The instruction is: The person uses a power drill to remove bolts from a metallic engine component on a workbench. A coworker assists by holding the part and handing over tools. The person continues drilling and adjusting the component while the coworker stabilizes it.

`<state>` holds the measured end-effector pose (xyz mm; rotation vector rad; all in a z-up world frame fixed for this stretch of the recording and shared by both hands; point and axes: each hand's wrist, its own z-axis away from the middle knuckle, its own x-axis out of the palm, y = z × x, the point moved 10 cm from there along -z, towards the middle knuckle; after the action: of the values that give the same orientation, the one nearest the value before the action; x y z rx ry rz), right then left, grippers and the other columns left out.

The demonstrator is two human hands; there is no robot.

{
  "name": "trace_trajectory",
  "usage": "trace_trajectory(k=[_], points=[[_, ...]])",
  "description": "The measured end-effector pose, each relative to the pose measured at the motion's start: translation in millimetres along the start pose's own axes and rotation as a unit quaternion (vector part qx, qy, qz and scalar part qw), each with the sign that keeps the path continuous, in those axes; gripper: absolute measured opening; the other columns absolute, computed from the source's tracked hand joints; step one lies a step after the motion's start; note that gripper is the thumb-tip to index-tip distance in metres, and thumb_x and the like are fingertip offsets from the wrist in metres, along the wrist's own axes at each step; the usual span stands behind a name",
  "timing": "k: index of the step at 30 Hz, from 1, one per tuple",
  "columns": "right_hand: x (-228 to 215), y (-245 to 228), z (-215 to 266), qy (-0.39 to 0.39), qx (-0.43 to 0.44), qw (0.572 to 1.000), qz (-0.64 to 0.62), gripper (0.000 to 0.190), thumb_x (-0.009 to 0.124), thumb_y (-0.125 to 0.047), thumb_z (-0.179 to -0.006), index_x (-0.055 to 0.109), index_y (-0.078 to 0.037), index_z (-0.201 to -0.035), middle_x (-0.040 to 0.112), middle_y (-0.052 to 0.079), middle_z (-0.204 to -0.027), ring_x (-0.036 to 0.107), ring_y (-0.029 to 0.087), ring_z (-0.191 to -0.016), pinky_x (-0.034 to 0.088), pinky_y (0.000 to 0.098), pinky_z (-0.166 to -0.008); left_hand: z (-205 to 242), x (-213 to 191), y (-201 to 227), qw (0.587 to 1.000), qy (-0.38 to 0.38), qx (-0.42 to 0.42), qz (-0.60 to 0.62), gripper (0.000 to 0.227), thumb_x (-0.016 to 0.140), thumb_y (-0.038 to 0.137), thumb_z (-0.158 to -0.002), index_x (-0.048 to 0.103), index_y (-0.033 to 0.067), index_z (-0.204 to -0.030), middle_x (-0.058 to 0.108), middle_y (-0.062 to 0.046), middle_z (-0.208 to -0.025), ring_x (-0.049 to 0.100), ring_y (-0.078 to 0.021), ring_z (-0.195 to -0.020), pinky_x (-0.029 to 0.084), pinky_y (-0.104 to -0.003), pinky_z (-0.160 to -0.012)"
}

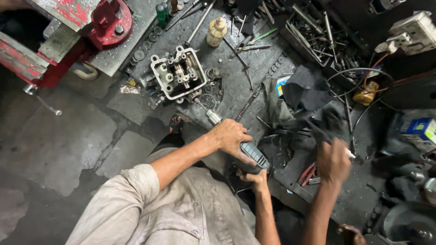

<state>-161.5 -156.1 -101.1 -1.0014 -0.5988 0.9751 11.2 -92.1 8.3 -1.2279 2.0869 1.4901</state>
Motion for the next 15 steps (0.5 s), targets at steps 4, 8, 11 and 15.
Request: trace_trajectory(k=[4,8,11,15], points=[[5,-2,3,0.011,0.005,1.0,-0.011,0.044,0.066,-0.01,-0.045,0.069,0.004,-0.087,0.07,0.011,-0.073,0.067,0.022,-0.065,0.054,0.0341,-0.061,-1,-1,-1,1.0,-0.001,-0.004,0.005,0.072,0.07,0.085,-0.061,0.075,0.0133,-0.069,0.066,-0.008,-0.065,0.068,-0.0302,-0.062,0.052,-0.042,-0.053],[13,-3,4,0.004,0.015,1.0,-0.014,0.043,0.066,-0.009,-0.044,0.069,0.005,-0.085,0.068,0.012,-0.07,0.066,0.024,-0.063,0.053,0.0349,-0.061,1,2,-1,0.999,-0.037,-0.02,-0.005,0.074,0.069,0.086,-0.061,0.076,0.0132,-0.07,0.067,-0.008,-0.065,0.068,-0.0301,-0.063,0.051,-0.042,-0.051],[9,0,8,0.04,0.018,0.998,-0.037,0.041,0.065,-0.009,-0.044,0.069,0.005,-0.083,0.07,0.012,-0.072,0.067,0.024,-0.065,0.055,0.0343,-0.063,2,6,-3,0.998,-0.057,-0.028,-0.013,0.077,0.069,0.088,-0.06,0.075,0.0119,-0.069,0.068,-0.009,-0.066,0.069,-0.0305,-0.063,0.052,-0.042,-0.052],[13,4,9,0.026,0.029,0.998,-0.041,0.042,0.064,-0.01,-0.043,0.069,0.006,-0.081,0.069,0.012,-0.07,0.065,0.024,-0.063,0.053,0.0343,-0.061,2,5,-2,0.999,-0.048,-0.023,-0.009,0.076,0.068,0.088,-0.062,0.076,0.0124,-0.069,0.067,-0.009,-0.065,0.069,-0.0311,-0.065,0.052,-0.043,-0.054]])
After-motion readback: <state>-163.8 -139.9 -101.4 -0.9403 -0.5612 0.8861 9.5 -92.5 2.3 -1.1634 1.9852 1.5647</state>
